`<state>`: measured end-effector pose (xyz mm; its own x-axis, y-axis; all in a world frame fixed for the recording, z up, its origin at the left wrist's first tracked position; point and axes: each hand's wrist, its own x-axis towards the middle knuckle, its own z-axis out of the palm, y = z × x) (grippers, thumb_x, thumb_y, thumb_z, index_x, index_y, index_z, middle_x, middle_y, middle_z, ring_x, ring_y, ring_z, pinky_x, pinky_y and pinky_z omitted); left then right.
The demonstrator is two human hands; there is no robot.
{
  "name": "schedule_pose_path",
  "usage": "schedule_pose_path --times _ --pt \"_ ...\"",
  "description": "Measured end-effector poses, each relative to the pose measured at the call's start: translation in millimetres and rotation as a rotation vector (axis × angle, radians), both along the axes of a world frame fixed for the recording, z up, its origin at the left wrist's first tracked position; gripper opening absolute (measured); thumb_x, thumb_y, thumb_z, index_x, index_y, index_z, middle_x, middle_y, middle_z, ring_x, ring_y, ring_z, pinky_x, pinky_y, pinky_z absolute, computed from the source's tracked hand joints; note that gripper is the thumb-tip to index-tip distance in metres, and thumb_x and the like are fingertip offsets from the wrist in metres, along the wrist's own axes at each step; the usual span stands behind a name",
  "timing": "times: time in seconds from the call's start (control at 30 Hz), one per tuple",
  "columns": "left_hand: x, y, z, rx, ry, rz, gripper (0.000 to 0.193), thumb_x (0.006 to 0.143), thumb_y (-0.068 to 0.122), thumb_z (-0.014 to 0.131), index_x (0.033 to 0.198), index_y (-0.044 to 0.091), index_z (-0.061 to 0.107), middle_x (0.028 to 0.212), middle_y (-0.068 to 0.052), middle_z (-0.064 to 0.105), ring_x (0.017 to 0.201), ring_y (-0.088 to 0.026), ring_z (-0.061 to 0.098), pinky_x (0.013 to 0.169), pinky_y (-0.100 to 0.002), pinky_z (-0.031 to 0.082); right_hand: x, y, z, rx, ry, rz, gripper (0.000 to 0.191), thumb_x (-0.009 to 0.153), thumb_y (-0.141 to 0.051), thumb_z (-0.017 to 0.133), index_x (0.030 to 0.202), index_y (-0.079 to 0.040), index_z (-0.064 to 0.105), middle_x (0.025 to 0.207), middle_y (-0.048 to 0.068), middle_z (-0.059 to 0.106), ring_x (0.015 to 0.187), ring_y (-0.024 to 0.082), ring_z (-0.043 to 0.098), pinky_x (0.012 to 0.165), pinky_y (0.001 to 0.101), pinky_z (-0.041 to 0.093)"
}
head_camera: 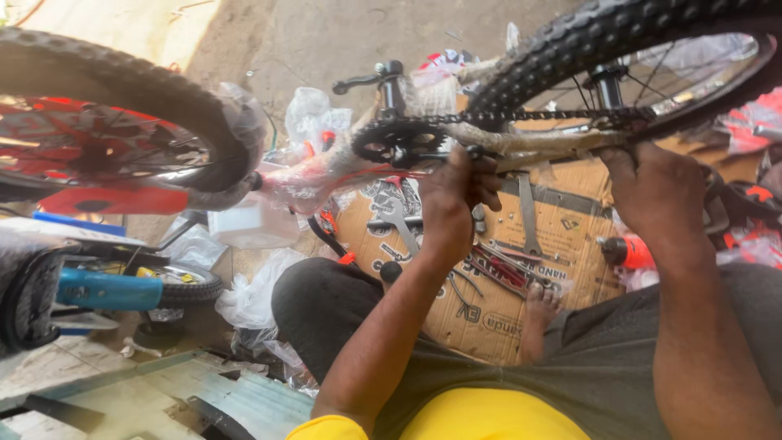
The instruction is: The person sits on the floor and works on the bicycle's crankset and chain. They use pliers and a wrench to tighten bolts and adjust the chain tension on the upside-down bicycle.
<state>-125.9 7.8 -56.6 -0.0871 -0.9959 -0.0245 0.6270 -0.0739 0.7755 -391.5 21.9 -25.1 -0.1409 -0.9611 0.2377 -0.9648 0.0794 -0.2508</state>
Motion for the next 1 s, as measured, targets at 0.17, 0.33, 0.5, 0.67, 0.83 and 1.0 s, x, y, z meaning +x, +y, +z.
schedule_pose_path --times 0.17,0.33,0.5,0.67,0.83,1.0 --pt "7 -11 24 0.053 0.109 -0.038 0.037 0.101 0.038 0.068 0.094 0.002 0.068 0.074 -0.01 0.069 0.053 -0.015 0.062 0.051 -0.032 0.054 9 2 0 -0.049 -0.014 -0.029 0.04 0.11 -0.034 0.069 0.091 0.0 0.071 0.081 0.025 0.068 0.079 0.045 0.067 0.075 0.0548 0.053" --pt "21 -19 14 0.056 0.019 -0.04 0.031 0.098 0.031 0.075 0.092 0.0 0.068 0.071 -0.009 0.065 0.055 -0.013 0.06 0.053 -0.033 0.056 15 -2 -5 -0.086 0.059 -0.041 0.037 0.109 -0.029 0.067 0.085 0.0 0.069 0.086 0.024 0.069 0.08 0.044 0.068 0.075 0.0543 0.054" --pt "27 -22 -5 0.048 -0.057 -0.042 0.032 0.098 0.029 0.076 0.091 -0.002 0.071 0.074 -0.009 0.067 0.054 -0.012 0.057 0.054 -0.032 0.056 10 -10 -2 0.005 0.118 -0.031 0.044 0.108 -0.037 0.068 0.085 0.0 0.069 0.082 0.025 0.069 0.078 0.044 0.069 0.073 0.0544 0.056" --pt "26 -8 -25 0.019 -0.23 -0.067 0.036 0.101 0.036 0.066 0.102 0.002 0.075 0.076 -0.006 0.07 0.059 -0.01 0.062 0.051 -0.027 0.051 9 -12 11 0.09 0.202 -0.01 0.053 0.11 -0.046 0.063 0.086 0.0 0.071 0.08 0.026 0.069 0.078 0.046 0.069 0.072 0.0567 0.056" --pt "20 14 -19 -0.243 -0.526 0.053 0.035 0.102 0.034 0.069 0.107 -0.001 0.072 0.086 -0.007 0.073 0.072 -0.011 0.066 0.063 -0.025 0.054 0 -13 17 0.175 0.202 0.066 0.054 0.113 -0.048 0.06 0.09 0.0 0.072 0.083 0.025 0.07 0.079 0.046 0.07 0.071 0.0581 0.056" --pt "27 25 13 -0.604 -0.775 0.318 0.026 0.104 0.026 0.07 0.109 0.001 0.068 0.091 -0.008 0.071 0.078 -0.015 0.071 0.068 -0.029 0.057 -11 -19 11 0.086 0.142 0.133 0.05 0.108 -0.046 0.065 0.089 -0.001 0.074 0.081 0.024 0.069 0.08 0.045 0.07 0.076 0.0554 0.056"
